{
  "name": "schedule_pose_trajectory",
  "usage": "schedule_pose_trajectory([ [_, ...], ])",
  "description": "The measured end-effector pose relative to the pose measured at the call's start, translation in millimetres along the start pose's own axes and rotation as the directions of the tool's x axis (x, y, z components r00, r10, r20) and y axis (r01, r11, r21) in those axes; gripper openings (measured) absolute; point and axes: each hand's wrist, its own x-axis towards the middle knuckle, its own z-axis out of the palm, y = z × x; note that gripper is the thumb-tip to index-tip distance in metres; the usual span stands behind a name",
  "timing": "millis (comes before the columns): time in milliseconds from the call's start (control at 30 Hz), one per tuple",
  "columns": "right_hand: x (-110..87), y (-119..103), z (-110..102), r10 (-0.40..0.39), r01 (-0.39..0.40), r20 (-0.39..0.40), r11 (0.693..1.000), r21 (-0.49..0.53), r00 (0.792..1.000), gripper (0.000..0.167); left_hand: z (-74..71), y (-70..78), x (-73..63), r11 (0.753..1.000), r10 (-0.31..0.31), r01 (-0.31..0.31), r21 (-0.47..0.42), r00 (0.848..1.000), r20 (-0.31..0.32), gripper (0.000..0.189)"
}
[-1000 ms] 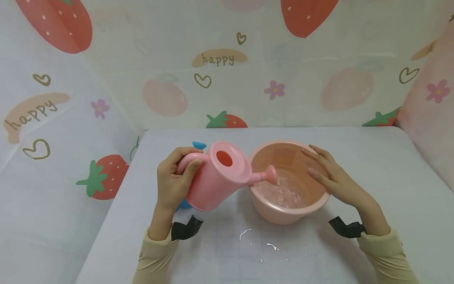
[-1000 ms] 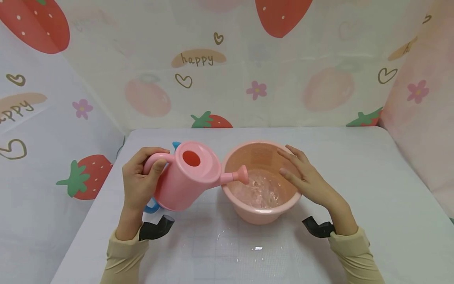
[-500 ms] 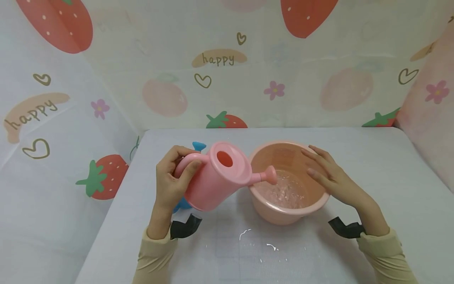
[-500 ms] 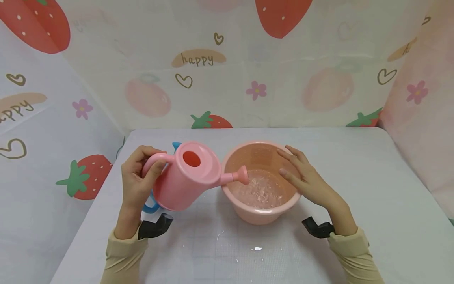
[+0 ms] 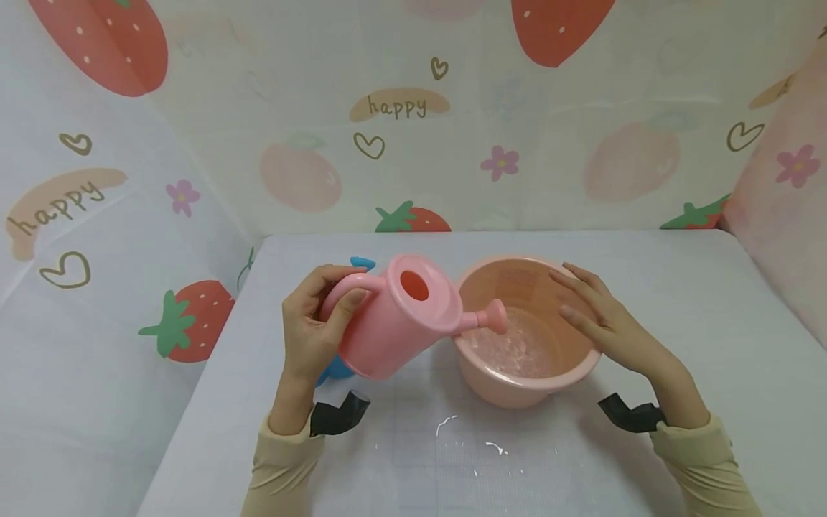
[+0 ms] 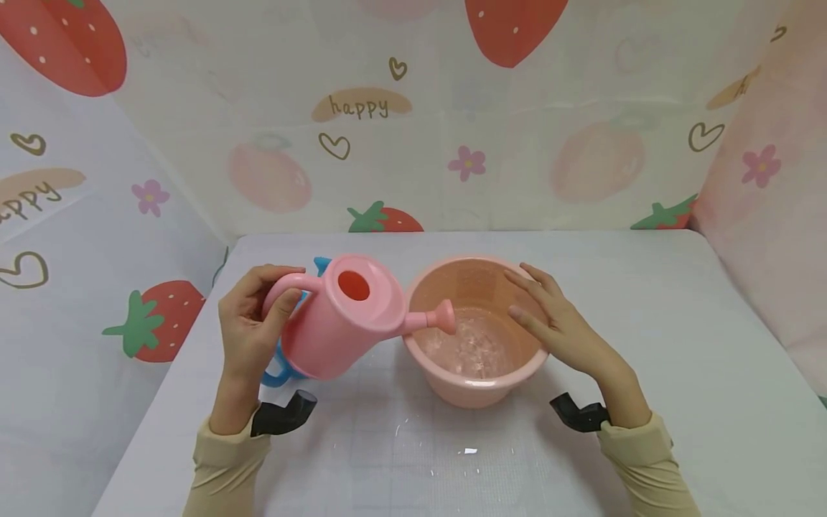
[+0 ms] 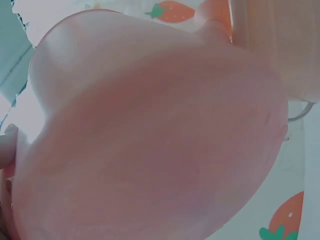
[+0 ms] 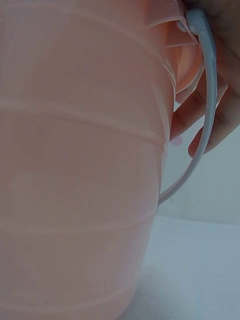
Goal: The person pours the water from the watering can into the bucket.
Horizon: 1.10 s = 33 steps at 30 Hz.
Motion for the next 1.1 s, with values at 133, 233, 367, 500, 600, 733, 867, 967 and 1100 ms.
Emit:
schedule_pose_trajectory([
  [133, 0.4, -0.4, 0.3, 0.000, 0.000, 0.006, 1.000, 0.005, 1.000, 0.057, 0.1, -1.1, 0.1, 1.000, 0.005, -0.005, 0.007, 1.000, -0.013, 0.021],
  [233, 0.6, -0.5, -0.1, -0.001, 0.001, 0.006, 1.000, 0.009, 1.000, 0.057, 1.2, -1.6, 1.1, 1.000, 0.018, -0.018, 0.012, 0.999, -0.030, 0.022],
  [367, 0.6, -0.8, -0.3, 0.003, -0.003, 0.007, 1.000, 0.012, 1.000, 0.056, 2.7, -2.3, 1.0, 0.999, 0.034, -0.033, 0.021, 0.998, -0.047, 0.025],
  [500, 0.2, -1.0, 0.0, 0.006, -0.006, 0.011, 1.000, 0.014, 1.000, 0.057, 4.1, -2.6, 0.1, 0.998, 0.049, -0.048, 0.028, 0.997, -0.052, 0.030],
  [600, -0.7, -1.0, 0.3, 0.009, -0.010, 0.011, 1.000, 0.016, 1.000, 0.057, 4.9, -2.7, -0.2, 0.998, 0.056, -0.054, 0.024, 0.997, -0.059, 0.031],
  [733, -1.4, -0.4, 1.1, 0.010, -0.010, 0.002, 1.000, 0.017, 1.000, 0.056, 5.2, -1.9, -0.2, 0.998, 0.059, -0.058, 0.020, 0.996, -0.067, 0.031],
  [867, -1.5, 0.7, 2.3, 0.004, -0.004, -0.002, 1.000, 0.018, 1.000, 0.055, 5.2, -1.0, -0.8, 0.998, 0.059, -0.057, 0.027, 0.996, -0.072, 0.031],
  [967, -1.1, 1.5, 2.8, 0.004, -0.004, -0.005, 1.000, 0.019, 1.000, 0.055, 5.5, -0.7, -1.2, 0.998, 0.062, -0.060, 0.028, 0.995, -0.080, 0.030],
  [1100, -0.9, 1.2, 2.4, 0.002, -0.002, -0.006, 1.000, 0.017, 1.000, 0.055, 6.4, -0.1, -1.2, 0.997, 0.069, -0.066, 0.027, 0.993, -0.095, 0.030],
])
